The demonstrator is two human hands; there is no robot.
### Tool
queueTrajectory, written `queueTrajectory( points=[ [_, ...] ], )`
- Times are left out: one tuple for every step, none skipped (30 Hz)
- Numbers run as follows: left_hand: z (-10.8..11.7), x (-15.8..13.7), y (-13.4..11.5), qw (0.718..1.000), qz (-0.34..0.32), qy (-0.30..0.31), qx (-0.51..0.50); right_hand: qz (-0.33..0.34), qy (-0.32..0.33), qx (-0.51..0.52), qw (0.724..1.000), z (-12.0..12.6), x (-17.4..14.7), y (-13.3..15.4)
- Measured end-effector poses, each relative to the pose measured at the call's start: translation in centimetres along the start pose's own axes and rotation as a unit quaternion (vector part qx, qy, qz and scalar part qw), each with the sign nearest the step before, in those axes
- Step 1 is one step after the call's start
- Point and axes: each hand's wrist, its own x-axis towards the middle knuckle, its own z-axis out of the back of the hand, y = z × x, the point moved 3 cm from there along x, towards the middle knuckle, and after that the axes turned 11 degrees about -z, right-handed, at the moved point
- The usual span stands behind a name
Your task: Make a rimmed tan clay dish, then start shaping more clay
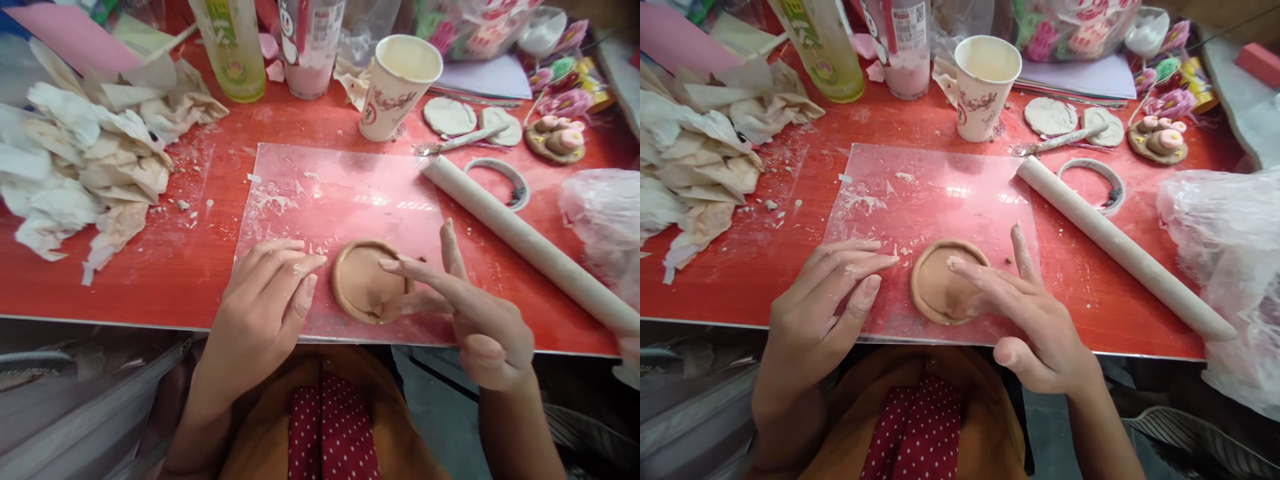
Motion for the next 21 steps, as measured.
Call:
queueTrajectory(
  points=[
    [0.0,-0.01,0.0,1.0,-0.001,0.0,0.001,-0.004,-0.011,0.001,1.0,0.06,-0.01,-0.03],
    [0.01,-0.02,0.01,1.0,-0.002,0.0,0.002,-0.009,-0.01,-0.007,1.0,0.01,0.01,-0.06],
    [0.01,-0.03,0.03,1.0,-0.002,-0.002,0.003,-0.015,0.0,-0.019,1.0,-0.11,0.04,-0.1],
    [0.01,-0.04,0.05,1.0,0.0,-0.003,0.004,-0.019,0.016,-0.028,0.999,-0.27,0.07,-0.13],
    [-0.01,-0.05,0.07,1.0,0.001,-0.003,0.004,-0.017,0.026,-0.028,0.999,-0.39,0.09,-0.13],
    [-0.02,-0.06,0.08,1.0,0.002,-0.002,0.003,-0.01,0.018,-0.017,1.0,-0.39,0.09,-0.09],
    [-0.04,-0.06,0.09,1.0,0.004,0.0,0.002,-0.004,-0.002,0.0,1.0,-0.3,0.1,-0.06],
    [-0.06,-0.06,0.09,1.0,0.004,0.001,0.0,-0.007,-0.029,0.011,0.999,-0.15,0.11,-0.09],
    [-0.08,-0.06,0.09,1.0,0.004,0.002,0.0,-0.017,-0.055,0.009,0.998,0.0,0.13,-0.14],
    [-0.08,-0.06,0.08,1.0,0.003,0.001,0.0,-0.03,-0.068,-0.008,0.997,0.09,0.16,-0.21],
    [-0.07,-0.05,0.08,1.0,0.002,-0.001,0.001,-0.041,-0.064,-0.034,0.997,0.09,0.19,-0.26],
    [-0.06,-0.05,0.08,1.0,0.002,-0.004,0.003,-0.045,-0.047,-0.062,0.996,0.02,0.19,-0.28],
    [-0.05,-0.05,0.09,1.0,0.002,-0.006,0.003,-0.039,-0.028,-0.08,0.996,-0.05,0.15,-0.25],
    [-0.05,-0.05,0.09,1.0,0.001,-0.006,0.002,-0.024,-0.019,-0.084,0.996,-0.09,0.03,-0.18],
    [-0.05,-0.06,0.1,1.0,0.0,-0.005,0.001,-0.003,-0.019,-0.075,0.997,-0.09,-0.14,-0.09],
    [-0.05,-0.06,0.1,1.0,-0.001,-0.003,0.0,0.012,-0.029,-0.061,0.998,-0.06,-0.33,-0.04],
    [-0.04,-0.06,0.1,1.0,-0.002,-0.002,-0.001,0.021,-0.049,-0.044,0.998,-0.01,-0.51,-0.03],
    [-0.03,-0.07,0.09,1.0,-0.002,-0.002,-0.001,0.022,-0.071,-0.027,0.997,0.03,-0.65,-0.08],
    [-0.01,-0.07,0.08,1.0,-0.002,-0.003,-0.001,0.019,-0.089,-0.01,0.996,0.05,-0.73,-0.16],
    [0.01,-0.07,0.08,1.0,-0.001,-0.004,-0.001,0.012,-0.101,0.009,0.995,0.03,-0.73,-0.26],
    [0.02,-0.07,0.07,1.0,-0.001,-0.006,-0.001,0.005,-0.112,0.031,0.993,0.05,-0.68,-0.36]
  ],
)
